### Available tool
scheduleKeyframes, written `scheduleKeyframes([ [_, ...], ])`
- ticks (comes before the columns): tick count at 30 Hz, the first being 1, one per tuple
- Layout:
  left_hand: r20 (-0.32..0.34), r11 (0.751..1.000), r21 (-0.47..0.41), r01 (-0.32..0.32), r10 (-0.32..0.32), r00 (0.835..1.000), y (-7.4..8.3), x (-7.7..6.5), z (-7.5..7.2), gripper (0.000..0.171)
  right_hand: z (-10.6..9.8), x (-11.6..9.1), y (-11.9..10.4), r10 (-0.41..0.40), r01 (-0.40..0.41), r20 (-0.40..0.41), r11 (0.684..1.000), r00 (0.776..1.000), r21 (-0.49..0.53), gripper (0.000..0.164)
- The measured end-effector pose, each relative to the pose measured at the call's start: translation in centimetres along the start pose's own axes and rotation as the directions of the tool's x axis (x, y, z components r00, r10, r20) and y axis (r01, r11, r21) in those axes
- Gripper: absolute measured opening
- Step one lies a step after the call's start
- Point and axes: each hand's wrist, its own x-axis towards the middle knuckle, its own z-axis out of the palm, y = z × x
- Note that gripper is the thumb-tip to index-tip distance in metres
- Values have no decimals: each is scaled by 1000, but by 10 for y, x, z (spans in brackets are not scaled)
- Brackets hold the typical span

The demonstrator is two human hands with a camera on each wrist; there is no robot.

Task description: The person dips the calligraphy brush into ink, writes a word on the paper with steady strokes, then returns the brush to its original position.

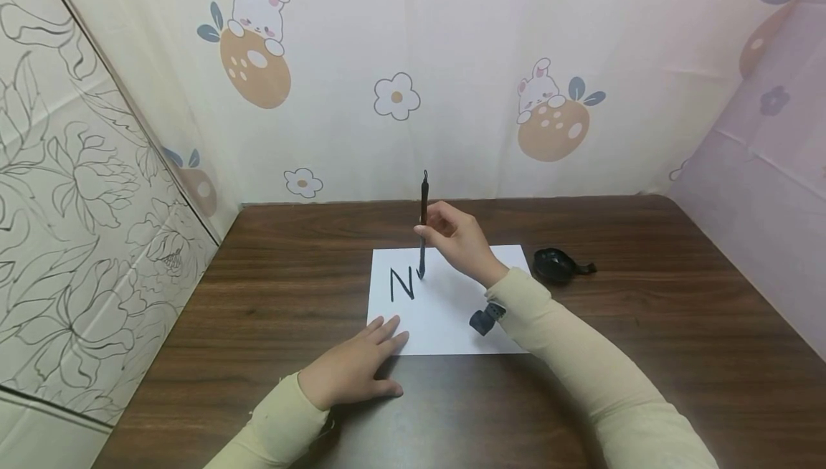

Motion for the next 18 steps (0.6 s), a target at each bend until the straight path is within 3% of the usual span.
scheduleKeyframes([
  [18,9,1000,0,10,-10,1000,1,0,-1,75,-10,-10,-3,33,-34,54,999,998,9,17],
])
